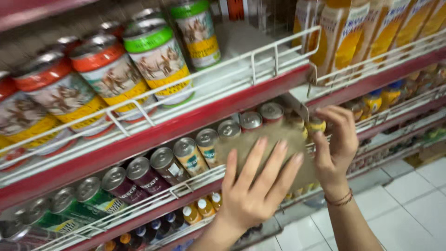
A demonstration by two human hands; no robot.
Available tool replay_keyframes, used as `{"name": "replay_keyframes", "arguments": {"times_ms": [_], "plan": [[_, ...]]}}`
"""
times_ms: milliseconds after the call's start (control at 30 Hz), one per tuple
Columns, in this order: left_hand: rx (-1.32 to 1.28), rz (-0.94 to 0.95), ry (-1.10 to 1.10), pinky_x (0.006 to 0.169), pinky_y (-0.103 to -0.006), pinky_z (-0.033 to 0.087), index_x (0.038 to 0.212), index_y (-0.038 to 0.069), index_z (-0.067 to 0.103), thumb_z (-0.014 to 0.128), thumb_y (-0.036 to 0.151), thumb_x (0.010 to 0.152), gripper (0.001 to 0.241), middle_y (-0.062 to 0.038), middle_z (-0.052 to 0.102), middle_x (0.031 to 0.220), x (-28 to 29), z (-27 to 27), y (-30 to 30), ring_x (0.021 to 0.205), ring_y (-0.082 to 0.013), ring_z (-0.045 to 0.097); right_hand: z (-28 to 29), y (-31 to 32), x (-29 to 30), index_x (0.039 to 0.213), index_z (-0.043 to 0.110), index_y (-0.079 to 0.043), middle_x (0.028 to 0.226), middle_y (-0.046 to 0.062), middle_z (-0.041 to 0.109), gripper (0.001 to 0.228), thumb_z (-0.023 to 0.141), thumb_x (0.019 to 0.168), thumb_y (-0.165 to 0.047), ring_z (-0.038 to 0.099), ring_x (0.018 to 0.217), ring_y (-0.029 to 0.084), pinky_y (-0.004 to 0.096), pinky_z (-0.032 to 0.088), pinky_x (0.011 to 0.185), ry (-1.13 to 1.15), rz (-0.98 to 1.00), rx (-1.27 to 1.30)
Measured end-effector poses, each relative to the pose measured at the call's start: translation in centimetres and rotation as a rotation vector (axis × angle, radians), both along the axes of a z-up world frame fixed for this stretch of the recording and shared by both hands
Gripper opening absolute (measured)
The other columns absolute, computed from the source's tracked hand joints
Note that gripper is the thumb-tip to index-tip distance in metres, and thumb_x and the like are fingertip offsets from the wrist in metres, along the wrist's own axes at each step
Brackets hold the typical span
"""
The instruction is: The person sprays a cleaning solution onto a cloth and wipes the metal edges of a refrigerated display shelf. They then use a dry cloth to wipe the same shelf edges repeatedly across multiple sections.
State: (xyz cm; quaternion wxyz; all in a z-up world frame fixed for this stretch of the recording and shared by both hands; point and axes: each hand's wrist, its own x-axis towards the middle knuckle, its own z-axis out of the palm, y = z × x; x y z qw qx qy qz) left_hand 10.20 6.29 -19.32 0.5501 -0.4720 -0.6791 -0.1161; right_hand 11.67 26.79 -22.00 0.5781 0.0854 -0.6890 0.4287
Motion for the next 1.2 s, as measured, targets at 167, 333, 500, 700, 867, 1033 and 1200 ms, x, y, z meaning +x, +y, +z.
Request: {"name": "replay_keyframes", "arguments": {"times_ms": [167, 333, 500, 700, 867, 1033, 1200], "plan": [[-0.119, 0.24, -0.109, 0.121, -0.0598, 0.013, 0.147, 0.028, 0.063, 0.05, 0.028, 0.106, 0.044, 0.001, 0.058, 0.152, -2.9, -14.6, -3.4, 0.143, -0.0245, 0.05, -6.5, 0.3, 0.5, 0.124, 0.062, 0.003, 0.126, 0.014, 0.058, 0.029, 0.058, 0.095, -0.001, 0.064, 0.114, 0.023, 0.033, 0.051, 0.103, -0.194, -0.07, -0.033], [-0.177, 0.507, -0.343, 0.125, -0.061, 0.006, 0.153, 0.036, 0.054, 0.045, 0.024, 0.103, 0.052, -0.011, 0.047, 0.159, -8.4, -24.2, -6.5, 0.149, -0.0339, 0.037, -10.3, 0.7, 1.1, 0.12, 0.063, 0.003, 0.121, 0.015, 0.06, 0.03, 0.057, 0.091, 0.002, 0.065, 0.11, 0.024, 0.033, 0.051, 0.1, -0.33, -0.13, -0.034], [-0.222, 0.483, -0.085, 0.128, -0.0547, -0.006, 0.16, 0.035, 0.048, 0.043, 0.03, 0.109, 0.051, 0.006, 0.038, 0.167, -10.4, -26.3, -3.4, 0.157, -0.0266, 0.022, -12.4, 0.8, 1.2, 0.119, 0.064, 0.003, 0.121, 0.015, 0.06, 0.029, 0.058, 0.091, 0.004, 0.065, 0.106, 0.023, 0.033, 0.052, 0.097, -0.404, -0.114, -0.084], [-0.21, 0.441, 0.056, 0.13, -0.0514, -0.006, 0.163, 0.033, 0.044, 0.042, 0.041, 0.112, 0.052, 0.008, 0.031, 0.171, -10.8, -23.4, 3.7, 0.161, -0.02, 0.017, -12.9, 1.2, 1.7, 0.119, 0.064, 0.004, 0.117, 0.013, 0.062, 0.026, 0.057, 0.094, 0.006, 0.064, 0.106, 0.022, 0.031, 0.052, 0.096, -0.403, -0.151, -0.022], [-0.295, 0.379, -0.027, 0.132, -0.0452, 0.001, 0.163, 0.031, 0.045, 0.049, 0.039, 0.105, 0.059, 0.01, 0.033, 0.17, -9.6, -20.3, 8.0, 0.157, -0.0131, 0.027, -13.7, 0.1, 1.6, 0.119, 0.063, 0.005, 0.121, 0.013, 0.061, 0.025, 0.056, 0.094, 0.006, 0.066, 0.106, 0.021, 0.032, 0.053, 0.096, -0.434, -0.094, -0.075], [-0.385, 0.294, -0.163, 0.129, -0.0445, 0.003, 0.158, 0.023, 0.053, 0.051, 0.034, 0.105, 0.054, 0.011, 0.038, 0.167, -8.6, -19.8, 5.9, 0.153, -0.0084, 0.035, -14.2, -2.2, 0.6, 0.121, 0.062, 0.004, 0.122, 0.014, 0.06, 0.025, 0.059, 0.096, 0.004, 0.064, 0.108, 0.023, 0.032, 0.052, 0.097, -0.447, -0.022, -0.055], [-0.276, 0.42, -0.069, 0.13, -0.0517, -0.007, 0.158, 0.03, 0.053, 0.051, 0.04, 0.109, 0.051, 0.014, 0.039, 0.166, -8.7, -21.2, -2.9, 0.155, -0.0092, 0.03, -14.0, -6.3, -0.7, 0.12, 0.064, 0.001, 0.121, 0.015, 0.062, 0.028, 0.059, 0.093, 0.004, 0.065, 0.104, 0.023, 0.031, 0.052, 0.094, -0.475, 0.079, -0.007]]}}
